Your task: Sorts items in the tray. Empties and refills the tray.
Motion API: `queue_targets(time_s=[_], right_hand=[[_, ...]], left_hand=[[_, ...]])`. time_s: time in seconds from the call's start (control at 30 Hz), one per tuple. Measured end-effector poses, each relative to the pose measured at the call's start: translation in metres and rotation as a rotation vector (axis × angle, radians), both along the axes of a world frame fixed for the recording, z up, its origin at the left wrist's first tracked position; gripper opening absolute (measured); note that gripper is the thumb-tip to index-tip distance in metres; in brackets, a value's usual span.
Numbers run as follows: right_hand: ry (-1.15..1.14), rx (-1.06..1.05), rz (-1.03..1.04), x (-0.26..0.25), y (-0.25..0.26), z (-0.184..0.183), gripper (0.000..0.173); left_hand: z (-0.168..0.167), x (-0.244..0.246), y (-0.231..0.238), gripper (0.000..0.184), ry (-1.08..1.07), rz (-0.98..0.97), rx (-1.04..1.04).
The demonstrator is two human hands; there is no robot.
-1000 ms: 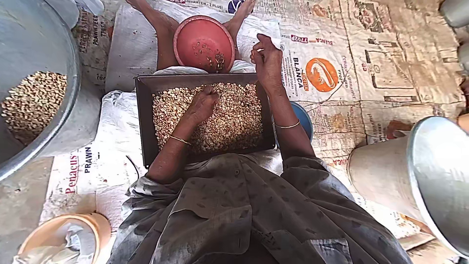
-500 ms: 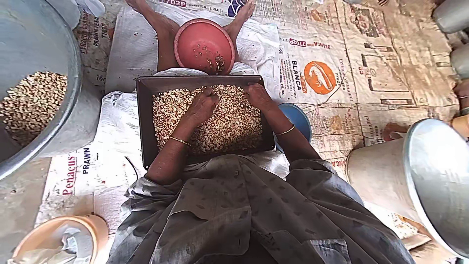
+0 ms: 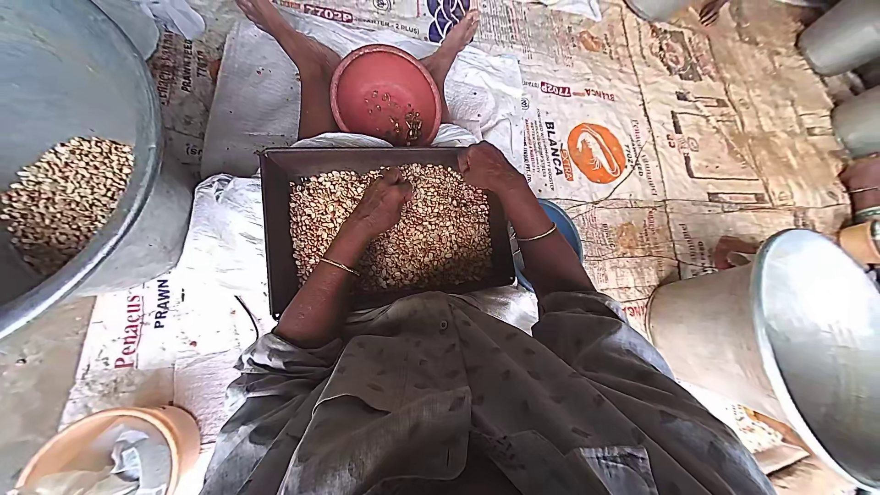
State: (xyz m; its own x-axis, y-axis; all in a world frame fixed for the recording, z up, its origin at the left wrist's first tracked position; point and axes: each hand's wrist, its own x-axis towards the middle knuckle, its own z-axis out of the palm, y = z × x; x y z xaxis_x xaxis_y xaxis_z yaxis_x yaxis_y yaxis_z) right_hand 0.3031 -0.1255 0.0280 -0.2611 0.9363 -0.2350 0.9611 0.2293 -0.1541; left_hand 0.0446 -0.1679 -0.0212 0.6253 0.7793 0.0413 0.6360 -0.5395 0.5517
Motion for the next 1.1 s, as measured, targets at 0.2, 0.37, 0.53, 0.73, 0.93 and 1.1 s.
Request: queue_targets(time_s=[0.2, 0.37, 0.53, 0.73, 0.93, 1.1], right_hand=[[0.781, 0.429, -0.181, -0.005, 0.004, 0.033, 0.061], [0.294, -0.022, -0.147, 0.005, -0.036, 0.005, 0.021], [0.145, -0.128, -0.117, 0.010, -0.064, -0.020, 0.023], [0.118, -0.024, -0.068, 0.007, -0.072, -0.027, 0.022], [0.130, 0.003, -0.046, 0.011, -0.073, -0.033, 0.019], [0.219, 0.103, -0.032, 0.011, -0.056, -0.008, 0.023]], left_hand=[[-0.002, -0.001, 0.000, 0.019, -0.024, 0.003, -0.007], [-0.003, -0.001, 0.001, 0.019, -0.022, -0.016, 0.007], [-0.002, -0.001, 0.000, 0.019, -0.024, -0.012, 0.001], [0.001, -0.001, -0.001, 0.018, -0.012, -0.009, -0.011], [0.000, -0.001, -0.001, 0.018, -0.012, -0.015, 0.000], [-0.002, -0.001, 0.000, 0.017, -0.015, -0.016, 0.019]])
